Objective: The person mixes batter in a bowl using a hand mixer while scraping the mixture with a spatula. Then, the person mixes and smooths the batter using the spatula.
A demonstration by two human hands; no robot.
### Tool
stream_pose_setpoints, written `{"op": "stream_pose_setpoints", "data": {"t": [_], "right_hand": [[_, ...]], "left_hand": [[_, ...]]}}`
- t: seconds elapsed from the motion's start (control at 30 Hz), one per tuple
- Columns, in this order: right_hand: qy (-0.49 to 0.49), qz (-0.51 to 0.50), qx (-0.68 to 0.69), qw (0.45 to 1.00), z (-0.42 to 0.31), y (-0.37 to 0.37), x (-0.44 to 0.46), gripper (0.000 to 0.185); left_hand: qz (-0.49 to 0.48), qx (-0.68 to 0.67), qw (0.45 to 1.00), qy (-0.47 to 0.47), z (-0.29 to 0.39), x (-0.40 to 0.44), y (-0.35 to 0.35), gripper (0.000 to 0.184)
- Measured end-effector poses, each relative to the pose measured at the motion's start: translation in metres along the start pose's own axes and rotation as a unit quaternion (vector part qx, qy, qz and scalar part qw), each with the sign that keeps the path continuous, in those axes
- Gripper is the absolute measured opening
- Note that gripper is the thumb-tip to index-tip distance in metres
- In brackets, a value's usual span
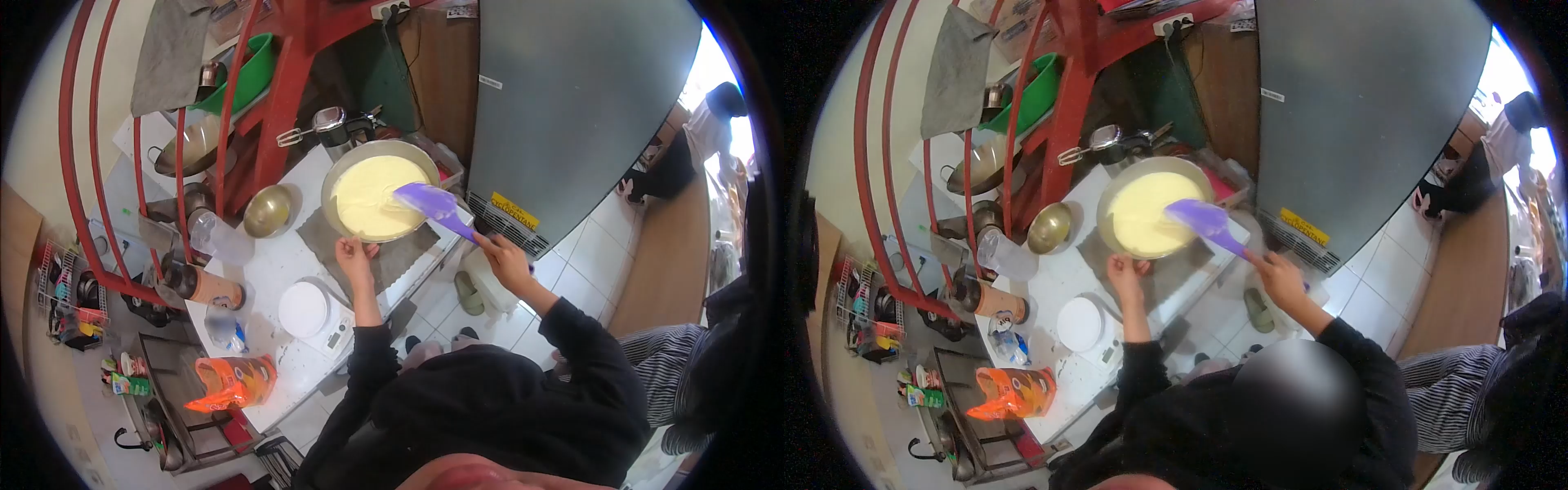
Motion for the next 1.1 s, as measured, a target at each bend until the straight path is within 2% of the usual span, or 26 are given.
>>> {"op": "stream_pose_setpoints", "data": {"t": [0.2,0.3,0.33,0.43,0.47,0.57,0.8,1.03,1.1], "right_hand": [[-0.092,-0.055,0.007,0.994,0.020,0.051,-0.042,0.047],[-0.130,-0.006,0.186,0.974,0.046,0.050,-0.049,0.045],[-0.179,-0.003,0.314,0.932,0.048,0.045,-0.052,0.044],[-0.319,0.011,0.512,0.797,0.046,0.012,-0.055,0.045],[-0.303,0.008,0.510,0.805,0.042,0.002,-0.050,0.046],[-0.280,0.006,0.581,0.764,0.040,-0.019,-0.030,0.043],[-0.269,0.046,0.641,0.718,0.065,-0.096,-0.024,0.043],[-0.228,0.047,0.722,0.651,0.051,-0.112,-0.041,0.043],[-0.236,0.015,0.704,0.670,0.049,-0.111,-0.051,0.041]], "left_hand": [[-0.010,-0.013,1.000,-0.008,-0.005,0.003,0.002,0.008],[-0.021,-0.010,1.000,-0.014,-0.008,0.006,0.005,0.009],[-0.024,-0.007,1.000,-0.014,-0.009,0.006,0.004,0.009],[-0.018,-0.002,1.000,-0.019,-0.008,0.006,0.004,0.010],[-0.018,0.002,1.000,-0.013,-0.007,0.004,0.004,0.010],[-0.021,0.018,1.000,0.004,0.002,0.002,0.002,0.011],[-0.029,0.032,0.998,0.034,0.004,0.006,0.005,0.013],[-0.038,0.084,0.995,0.039,0.005,0.014,0.010,0.014],[-0.031,0.094,0.994,0.044,0.005,0.014,0.010,0.014]]}}
Point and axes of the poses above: each hand's wrist, its own x-axis towards the middle knuckle, its own y-axis out of the back of the hand, z = x × y, the point moved 2 cm from there along x, towards the middle knuckle, and after that the axes turned 9 degrees about x, right-handed, at the moved point
